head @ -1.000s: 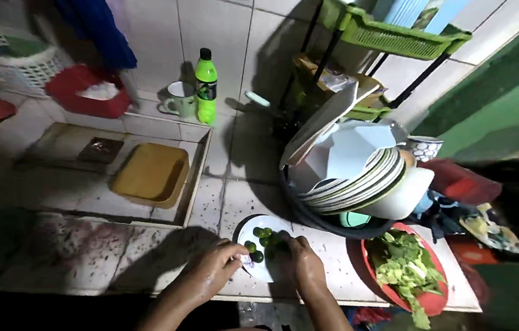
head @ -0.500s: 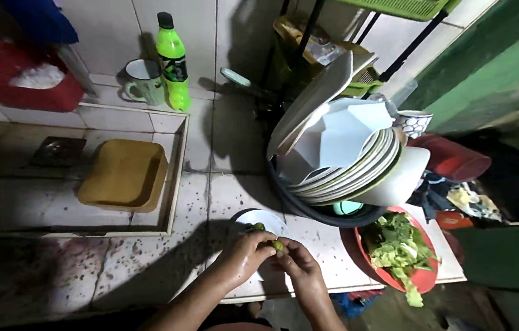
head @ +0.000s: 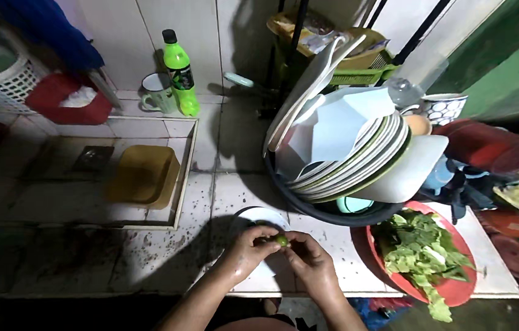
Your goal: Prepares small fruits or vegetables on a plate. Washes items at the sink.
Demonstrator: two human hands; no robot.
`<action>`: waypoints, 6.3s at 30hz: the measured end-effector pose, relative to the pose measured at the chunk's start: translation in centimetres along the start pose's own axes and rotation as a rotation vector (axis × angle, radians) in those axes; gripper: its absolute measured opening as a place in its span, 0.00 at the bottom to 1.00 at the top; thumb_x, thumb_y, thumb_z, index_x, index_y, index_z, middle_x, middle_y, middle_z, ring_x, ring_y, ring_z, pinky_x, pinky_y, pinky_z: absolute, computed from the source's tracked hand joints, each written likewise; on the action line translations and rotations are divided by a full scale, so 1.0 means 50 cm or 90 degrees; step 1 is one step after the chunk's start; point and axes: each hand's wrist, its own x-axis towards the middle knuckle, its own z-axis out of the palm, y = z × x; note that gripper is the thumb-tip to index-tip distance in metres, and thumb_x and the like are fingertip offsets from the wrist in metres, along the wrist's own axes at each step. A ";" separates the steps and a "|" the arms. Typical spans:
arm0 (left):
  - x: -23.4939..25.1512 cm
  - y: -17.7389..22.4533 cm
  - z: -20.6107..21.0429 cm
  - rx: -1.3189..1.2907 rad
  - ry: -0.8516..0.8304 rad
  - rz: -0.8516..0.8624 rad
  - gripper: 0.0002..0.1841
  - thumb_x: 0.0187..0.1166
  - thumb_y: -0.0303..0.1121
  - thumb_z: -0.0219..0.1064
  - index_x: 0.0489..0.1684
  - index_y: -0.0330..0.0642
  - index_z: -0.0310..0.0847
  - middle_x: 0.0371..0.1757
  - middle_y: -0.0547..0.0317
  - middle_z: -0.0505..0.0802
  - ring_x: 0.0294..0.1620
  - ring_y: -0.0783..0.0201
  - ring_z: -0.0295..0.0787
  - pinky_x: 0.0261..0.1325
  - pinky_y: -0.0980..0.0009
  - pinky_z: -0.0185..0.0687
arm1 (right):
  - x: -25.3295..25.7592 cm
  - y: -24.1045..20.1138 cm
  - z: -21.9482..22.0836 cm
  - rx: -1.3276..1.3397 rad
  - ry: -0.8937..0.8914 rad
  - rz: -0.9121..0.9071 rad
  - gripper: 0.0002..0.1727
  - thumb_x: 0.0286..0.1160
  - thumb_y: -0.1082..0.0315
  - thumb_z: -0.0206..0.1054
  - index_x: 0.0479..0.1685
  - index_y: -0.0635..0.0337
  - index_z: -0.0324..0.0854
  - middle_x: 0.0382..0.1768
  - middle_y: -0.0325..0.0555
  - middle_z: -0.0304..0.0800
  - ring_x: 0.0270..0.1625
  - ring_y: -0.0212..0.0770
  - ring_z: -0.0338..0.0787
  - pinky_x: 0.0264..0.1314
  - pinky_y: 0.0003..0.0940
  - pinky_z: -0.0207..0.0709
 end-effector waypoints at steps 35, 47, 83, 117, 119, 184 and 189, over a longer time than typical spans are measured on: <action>0.031 -0.018 0.010 0.414 0.024 0.155 0.12 0.87 0.32 0.63 0.53 0.36 0.90 0.52 0.44 0.92 0.57 0.48 0.90 0.66 0.51 0.82 | 0.048 -0.035 -0.001 -0.366 -0.103 0.003 0.10 0.72 0.73 0.76 0.50 0.63 0.90 0.45 0.51 0.94 0.46 0.46 0.95 0.55 0.48 0.89; 0.002 0.001 -0.016 0.384 0.030 0.174 0.13 0.84 0.29 0.66 0.61 0.38 0.89 0.57 0.45 0.92 0.59 0.52 0.90 0.67 0.56 0.83 | 0.036 -0.044 0.007 -0.348 -0.055 -0.038 0.10 0.72 0.76 0.74 0.49 0.61 0.92 0.46 0.49 0.95 0.46 0.42 0.95 0.55 0.44 0.89; -0.016 0.026 -0.054 0.509 0.078 0.287 0.08 0.82 0.30 0.68 0.49 0.41 0.93 0.51 0.52 0.94 0.55 0.54 0.92 0.62 0.52 0.86 | 0.021 -0.104 0.025 -0.472 -0.042 -0.090 0.10 0.78 0.66 0.72 0.51 0.62 0.90 0.44 0.54 0.92 0.45 0.51 0.94 0.49 0.48 0.89; -0.017 -0.020 0.015 0.412 0.116 0.225 0.10 0.73 0.28 0.75 0.46 0.35 0.83 0.37 0.47 0.93 0.38 0.54 0.93 0.45 0.50 0.90 | 0.017 -0.120 -0.002 -0.267 -0.194 0.149 0.15 0.84 0.63 0.67 0.61 0.61 0.90 0.54 0.58 0.93 0.59 0.54 0.92 0.66 0.54 0.82; -0.018 -0.015 0.047 0.365 0.095 0.261 0.10 0.72 0.28 0.75 0.45 0.35 0.83 0.37 0.51 0.93 0.38 0.59 0.94 0.45 0.57 0.91 | 0.003 -0.120 -0.035 -0.238 -0.180 0.138 0.14 0.84 0.64 0.67 0.59 0.61 0.91 0.52 0.56 0.94 0.57 0.50 0.92 0.66 0.50 0.82; 0.033 0.011 0.030 0.776 -0.033 0.031 0.11 0.81 0.23 0.62 0.53 0.35 0.89 0.60 0.44 0.90 0.67 0.44 0.84 0.69 0.50 0.81 | 0.067 -0.025 0.044 -0.660 -0.211 0.081 0.15 0.83 0.67 0.65 0.64 0.54 0.89 0.61 0.54 0.88 0.57 0.56 0.91 0.58 0.54 0.86; 0.037 0.005 0.034 0.796 -0.044 0.009 0.12 0.82 0.23 0.60 0.56 0.34 0.88 0.60 0.43 0.89 0.68 0.44 0.84 0.71 0.51 0.79 | 0.072 -0.031 0.055 -0.679 -0.249 0.092 0.16 0.86 0.68 0.61 0.67 0.57 0.87 0.61 0.55 0.88 0.59 0.57 0.91 0.59 0.53 0.86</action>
